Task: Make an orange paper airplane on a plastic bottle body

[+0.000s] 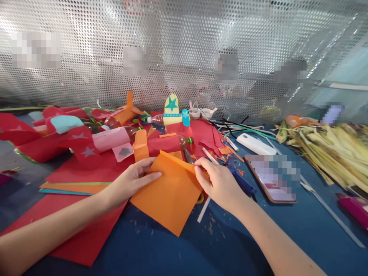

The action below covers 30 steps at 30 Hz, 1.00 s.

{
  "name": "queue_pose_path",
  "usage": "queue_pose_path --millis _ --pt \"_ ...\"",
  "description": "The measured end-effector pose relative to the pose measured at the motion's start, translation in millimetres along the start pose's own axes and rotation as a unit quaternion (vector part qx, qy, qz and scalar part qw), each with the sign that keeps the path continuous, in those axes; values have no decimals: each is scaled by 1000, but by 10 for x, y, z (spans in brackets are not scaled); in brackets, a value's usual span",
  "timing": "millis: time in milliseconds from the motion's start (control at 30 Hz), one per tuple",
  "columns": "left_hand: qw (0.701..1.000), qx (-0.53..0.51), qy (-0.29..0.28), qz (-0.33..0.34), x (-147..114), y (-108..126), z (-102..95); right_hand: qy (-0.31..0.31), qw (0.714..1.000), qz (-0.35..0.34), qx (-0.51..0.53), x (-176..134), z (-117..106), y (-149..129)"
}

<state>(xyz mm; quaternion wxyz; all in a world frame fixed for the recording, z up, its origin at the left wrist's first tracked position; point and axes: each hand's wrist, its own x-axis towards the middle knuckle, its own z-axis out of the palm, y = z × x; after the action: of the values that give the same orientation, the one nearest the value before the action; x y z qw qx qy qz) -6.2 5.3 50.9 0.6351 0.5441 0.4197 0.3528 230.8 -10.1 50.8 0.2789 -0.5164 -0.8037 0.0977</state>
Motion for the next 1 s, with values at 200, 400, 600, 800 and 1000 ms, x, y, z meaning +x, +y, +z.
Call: queue_pose_path --millis 200,400,600,800,1000 --pt "999 -35 -8 -13 17 3 -28 -7 997 59 41 26 24 49" --pt "998 -62 -10 -16 42 -28 -72 -14 990 75 120 56 54 85" --pt "995 -77 31 -55 -8 34 -28 -78 974 89 192 40 66 55" --pt "995 -94 3 -28 35 -16 -44 -33 973 107 203 50 12 -3" --pt "995 -63 71 -40 82 -72 -80 -41 940 204 269 123 -65 93"
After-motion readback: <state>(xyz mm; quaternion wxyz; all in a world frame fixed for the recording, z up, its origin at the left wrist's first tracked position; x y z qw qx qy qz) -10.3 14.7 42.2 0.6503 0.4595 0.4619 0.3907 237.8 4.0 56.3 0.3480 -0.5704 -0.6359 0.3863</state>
